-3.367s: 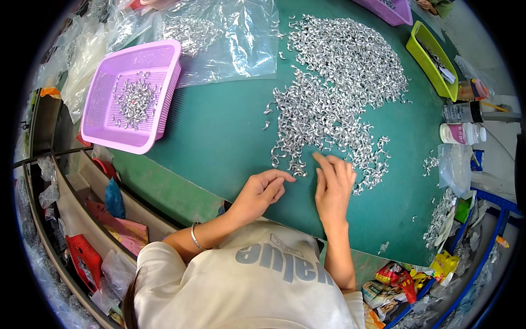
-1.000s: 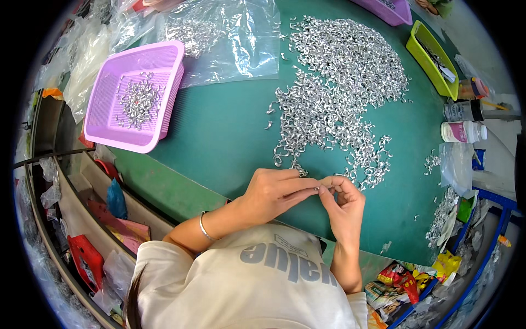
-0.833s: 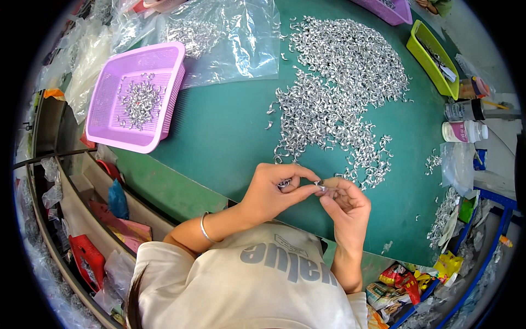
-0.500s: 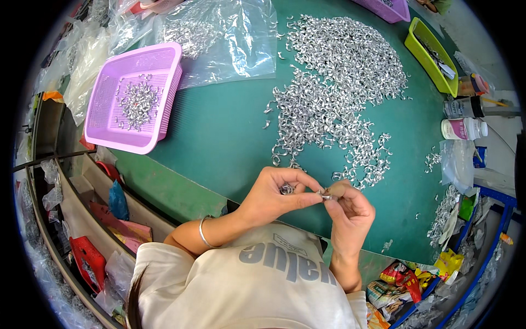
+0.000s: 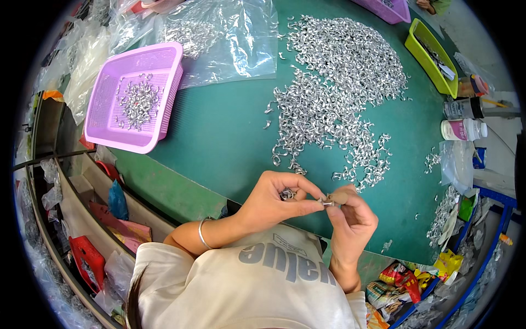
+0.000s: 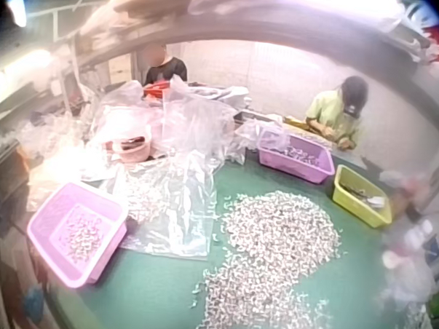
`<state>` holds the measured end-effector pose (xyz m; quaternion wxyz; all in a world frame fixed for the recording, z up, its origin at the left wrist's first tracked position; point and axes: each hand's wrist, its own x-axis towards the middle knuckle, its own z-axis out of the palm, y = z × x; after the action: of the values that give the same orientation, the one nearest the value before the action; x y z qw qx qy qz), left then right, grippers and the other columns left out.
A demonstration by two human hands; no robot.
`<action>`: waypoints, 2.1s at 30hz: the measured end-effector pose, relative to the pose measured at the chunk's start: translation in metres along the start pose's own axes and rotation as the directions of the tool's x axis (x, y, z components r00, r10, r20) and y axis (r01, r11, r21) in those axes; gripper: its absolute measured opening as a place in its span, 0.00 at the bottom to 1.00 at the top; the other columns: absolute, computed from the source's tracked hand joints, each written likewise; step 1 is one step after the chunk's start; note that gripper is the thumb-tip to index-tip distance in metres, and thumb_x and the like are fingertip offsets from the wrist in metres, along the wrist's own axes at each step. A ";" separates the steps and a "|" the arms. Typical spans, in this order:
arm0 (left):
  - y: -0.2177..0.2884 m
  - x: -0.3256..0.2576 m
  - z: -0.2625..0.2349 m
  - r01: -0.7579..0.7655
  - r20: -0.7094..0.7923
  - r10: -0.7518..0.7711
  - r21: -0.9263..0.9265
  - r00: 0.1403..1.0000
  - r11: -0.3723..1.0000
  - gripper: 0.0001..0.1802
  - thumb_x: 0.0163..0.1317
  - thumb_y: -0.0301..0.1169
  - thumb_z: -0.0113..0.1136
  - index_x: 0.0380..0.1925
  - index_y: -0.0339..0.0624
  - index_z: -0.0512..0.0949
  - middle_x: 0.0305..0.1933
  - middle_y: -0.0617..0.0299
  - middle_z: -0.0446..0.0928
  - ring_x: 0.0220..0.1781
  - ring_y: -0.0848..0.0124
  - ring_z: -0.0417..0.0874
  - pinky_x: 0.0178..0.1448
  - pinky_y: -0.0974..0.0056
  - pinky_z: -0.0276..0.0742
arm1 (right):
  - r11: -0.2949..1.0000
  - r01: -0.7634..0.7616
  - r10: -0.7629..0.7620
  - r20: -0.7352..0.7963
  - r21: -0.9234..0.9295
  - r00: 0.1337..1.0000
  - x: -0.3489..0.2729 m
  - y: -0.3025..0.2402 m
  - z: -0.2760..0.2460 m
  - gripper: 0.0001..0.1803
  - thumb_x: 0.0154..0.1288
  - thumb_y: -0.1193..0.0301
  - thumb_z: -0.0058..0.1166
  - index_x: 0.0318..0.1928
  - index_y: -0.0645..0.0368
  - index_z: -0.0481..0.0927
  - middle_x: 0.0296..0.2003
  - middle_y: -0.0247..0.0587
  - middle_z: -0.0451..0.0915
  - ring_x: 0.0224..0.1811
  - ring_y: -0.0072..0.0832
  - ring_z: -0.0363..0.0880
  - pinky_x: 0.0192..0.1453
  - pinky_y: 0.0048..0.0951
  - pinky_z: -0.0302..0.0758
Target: The person picks up small silver metal components from a pile on a green table, joins two pieces together by hand, and places the assembled items into a purple basket.
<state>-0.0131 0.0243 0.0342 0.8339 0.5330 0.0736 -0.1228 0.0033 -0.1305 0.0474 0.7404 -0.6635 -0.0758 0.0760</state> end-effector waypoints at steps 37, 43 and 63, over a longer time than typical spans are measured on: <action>0.044 -0.027 -0.153 0.139 -0.514 0.812 0.857 0.277 0.496 0.12 0.54 0.24 0.58 0.41 0.39 0.78 0.16 0.74 0.63 0.20 0.84 0.62 0.25 0.77 0.57 | 0.502 0.316 0.032 0.383 -0.805 0.923 0.023 0.054 0.009 0.34 0.42 0.70 0.64 0.54 0.52 0.69 0.53 0.41 0.62 0.51 0.40 0.61 0.51 0.37 0.60; 0.006 -0.002 -0.076 -0.020 -0.419 0.501 0.752 0.757 0.659 0.09 0.51 0.23 0.61 0.35 0.40 0.80 0.16 0.75 0.63 0.20 0.85 0.59 0.22 0.77 0.54 | 0.422 0.436 -0.104 0.435 -0.795 0.894 0.024 0.084 0.006 0.14 0.48 0.74 0.58 0.39 0.56 0.76 0.41 0.37 0.70 0.41 0.35 0.67 0.44 0.34 0.62; -0.041 -0.003 -0.050 0.038 -0.231 0.162 0.675 0.959 0.737 0.14 0.50 0.26 0.63 0.39 0.42 0.77 0.12 0.68 0.60 0.14 0.79 0.58 0.20 0.71 0.55 | 0.604 0.357 -0.247 0.258 -0.713 0.934 0.023 0.074 0.016 0.07 0.47 0.79 0.57 0.31 0.60 0.77 0.29 0.37 0.74 0.34 0.33 0.70 0.38 0.31 0.62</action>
<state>-0.0277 0.0536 -0.0222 0.5699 0.8119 0.1210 -0.0377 0.0214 -0.1017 -0.0237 0.3957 -0.8796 -0.2604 -0.0444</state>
